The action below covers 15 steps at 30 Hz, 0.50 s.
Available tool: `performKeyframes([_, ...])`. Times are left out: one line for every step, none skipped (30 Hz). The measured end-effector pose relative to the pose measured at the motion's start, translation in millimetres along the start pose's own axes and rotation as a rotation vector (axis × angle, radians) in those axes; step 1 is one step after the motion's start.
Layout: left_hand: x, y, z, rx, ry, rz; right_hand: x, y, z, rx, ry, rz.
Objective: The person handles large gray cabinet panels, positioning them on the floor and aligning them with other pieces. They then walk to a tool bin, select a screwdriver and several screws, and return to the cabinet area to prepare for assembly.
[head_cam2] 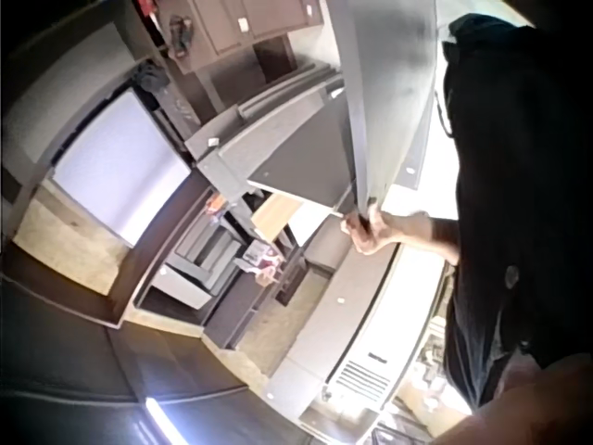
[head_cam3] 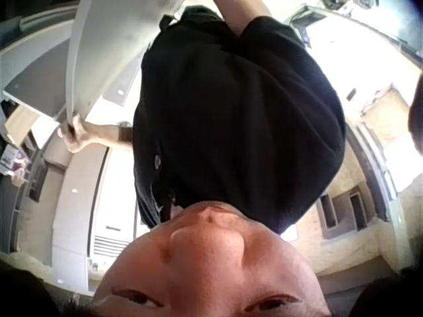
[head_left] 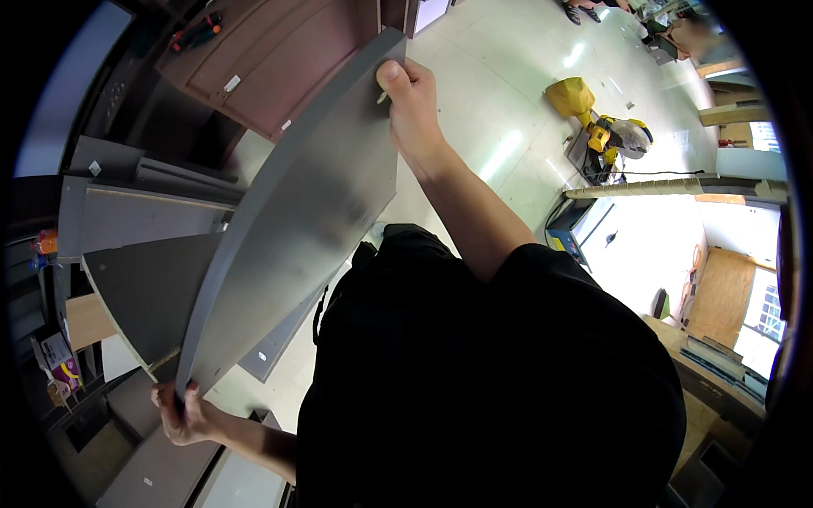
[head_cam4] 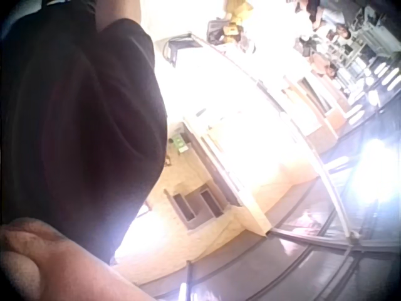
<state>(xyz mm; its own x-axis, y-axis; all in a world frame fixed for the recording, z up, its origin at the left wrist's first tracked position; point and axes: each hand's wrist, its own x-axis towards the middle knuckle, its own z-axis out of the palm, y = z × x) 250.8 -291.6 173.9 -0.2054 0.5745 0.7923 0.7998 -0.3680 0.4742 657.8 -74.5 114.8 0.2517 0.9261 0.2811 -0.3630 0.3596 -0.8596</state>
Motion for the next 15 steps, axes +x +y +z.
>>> performKeyframes([-0.6,-2.5,-2.3,0.001,0.02,-0.016,-1.3,-1.5,4.3,-0.012,-0.02,0.007])
performKeyframes([-1.3,-4.0,-4.1,0.002,0.039,-0.033,-2.9,-2.1,7.8,-0.013,0.001,0.012])
performKeyframes([-1.8,-5.2,-4.4,0.0,0.039,-0.029,-4.5,-2.4,10.9,-0.013,0.021,0.016])
performKeyframes([-0.8,-4.0,-3.3,0.001,0.041,-0.027,-5.9,-1.9,14.9,-0.013,0.036,0.021])
performKeyframes([0.5,-2.1,-1.5,0.003,0.044,-0.024,-6.2,-1.7,14.6,-0.06,0.041,0.002])
performKeyframes([2.1,1.9,1.6,0.02,0.018,-0.021,-5.6,-2.2,9.5,-0.105,0.045,-0.018])
performKeyframes([6.5,8.9,6.4,0.038,-0.008,-0.018,-2.6,-2.7,4.6,-0.149,0.047,-0.039])
performKeyframes([11.1,14.2,11.9,0.056,-0.034,-0.01,3.2,9.0,-5.2,-0.142,0.046,-0.079])
performKeyframes([14.5,17.9,16.9,0.055,0.002,0.018,7.6,15.7,-13.7,-0.11,0.045,-0.094])
performKeyframes([15.7,17.7,19.3,0.065,-0.007,0.02,6.6,16.8,-15.5,-0.078,0.054,-0.1])
performKeyframes([16.1,16.5,20.8,0.074,-0.015,0.022,5.9,17.1,-15.2,-0.055,0.037,-0.084])
performKeyframes([16.1,15.5,21.3,0.081,-0.025,0.024,6.9,15.4,-13.5,-0.034,0.022,-0.068])
performKeyframes([15.6,16.2,23.8,0.091,-0.003,0.025,8.6,12.0,-11.5,-0.016,0.008,-0.061])
performKeyframes([14.7,15.1,21.5,0.101,0.003,0.013,7.9,13.0,-6.1,-0.012,0.028,-0.056])
performKeyframes([13.7,13.4,17.7,0.109,0.008,0.001,6.0,15.9,2.1,-0.009,0.049,-0.052])
